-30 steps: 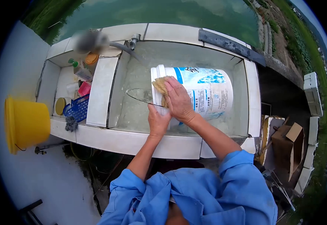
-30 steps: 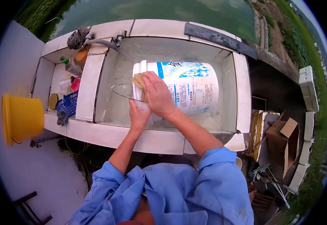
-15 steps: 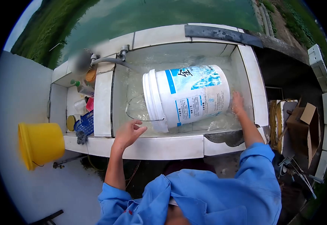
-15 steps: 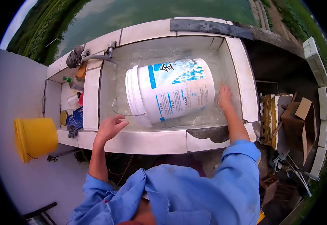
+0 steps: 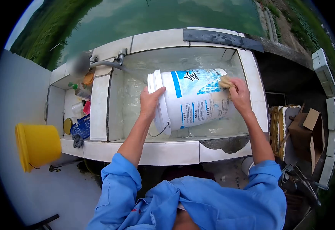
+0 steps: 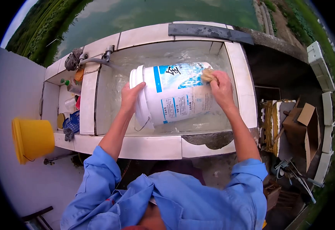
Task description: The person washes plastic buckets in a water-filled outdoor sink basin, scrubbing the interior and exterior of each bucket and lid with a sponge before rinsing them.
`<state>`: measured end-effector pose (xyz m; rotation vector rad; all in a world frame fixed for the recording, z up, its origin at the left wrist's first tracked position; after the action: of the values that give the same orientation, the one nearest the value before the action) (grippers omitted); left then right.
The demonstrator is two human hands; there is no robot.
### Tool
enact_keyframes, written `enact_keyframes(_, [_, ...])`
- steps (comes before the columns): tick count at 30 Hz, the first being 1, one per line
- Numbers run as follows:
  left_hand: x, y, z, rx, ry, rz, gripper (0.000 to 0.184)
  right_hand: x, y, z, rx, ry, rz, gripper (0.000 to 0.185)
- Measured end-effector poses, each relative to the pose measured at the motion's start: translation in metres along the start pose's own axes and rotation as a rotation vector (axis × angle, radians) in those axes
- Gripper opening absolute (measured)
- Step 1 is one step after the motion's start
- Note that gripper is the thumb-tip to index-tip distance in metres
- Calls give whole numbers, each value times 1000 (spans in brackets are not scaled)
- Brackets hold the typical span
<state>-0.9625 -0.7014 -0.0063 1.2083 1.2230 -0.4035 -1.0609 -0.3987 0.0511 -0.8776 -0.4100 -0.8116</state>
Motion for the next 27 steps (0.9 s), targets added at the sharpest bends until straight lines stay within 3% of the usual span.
enact_keyframes(4, [21, 13, 6, -73, -162, -134, 39, 101, 10, -76, 80, -77, 309, 33])
enact_keyframes(6, [19, 31, 5, -99, -340, -424, 41, 133, 17, -126, 124, -26, 455, 38])
enact_keyframes(9, [11, 47, 14, -128, -534, -336, 48, 117, 6, -129, 210, 165, 500, 41])
enact_keyframes(11, [28, 55, 25, -124, -625, -247, 51, 73, -4, -110, 212, 299, 364, 38])
enact_keyframes(13, [37, 58, 29, -98, -674, -348, 56, 0, -10, -82, 96, 406, 141, 35])
enact_keyframes(14, [40, 59, 34, -107, -671, -351, 56, -26, -10, -65, 52, 453, 129, 35])
enact_keyframes(16, [55, 62, 37, -122, -729, -304, 58, -64, -10, -38, 3, 306, -31, 33])
enact_keyframes(18, [70, 62, 46, -103, -757, -267, 58, -161, 3, -42, 250, 346, -372, 31])
enact_keyframes(20, [76, 53, 54, -112, -792, -245, 58, -158, 33, -43, 553, 274, -616, 32])
enact_keyframes(22, [92, 50, 57, 10, -760, -133, 61, -196, 69, -65, 331, 8, -533, 38])
enact_keyframes(26, [71, 59, 46, -98, -839, -103, 67, -278, 152, -107, 61, 281, -351, 33])
enact_keyframes(27, [60, 61, 40, -122, -772, -246, 70, -278, 147, -101, 22, 296, -320, 32])
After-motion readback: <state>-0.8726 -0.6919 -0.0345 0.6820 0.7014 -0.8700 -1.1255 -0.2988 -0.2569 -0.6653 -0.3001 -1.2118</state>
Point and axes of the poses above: each hand's wrist, its own y-axis away from the middle knuckle, its own z-axis out of the back of the hand, x = y × z, the point moved 7 cm from there along -y, towards the middle knuckle, and after that the axes turned 13 degrees about z, right-handed, at the moved point
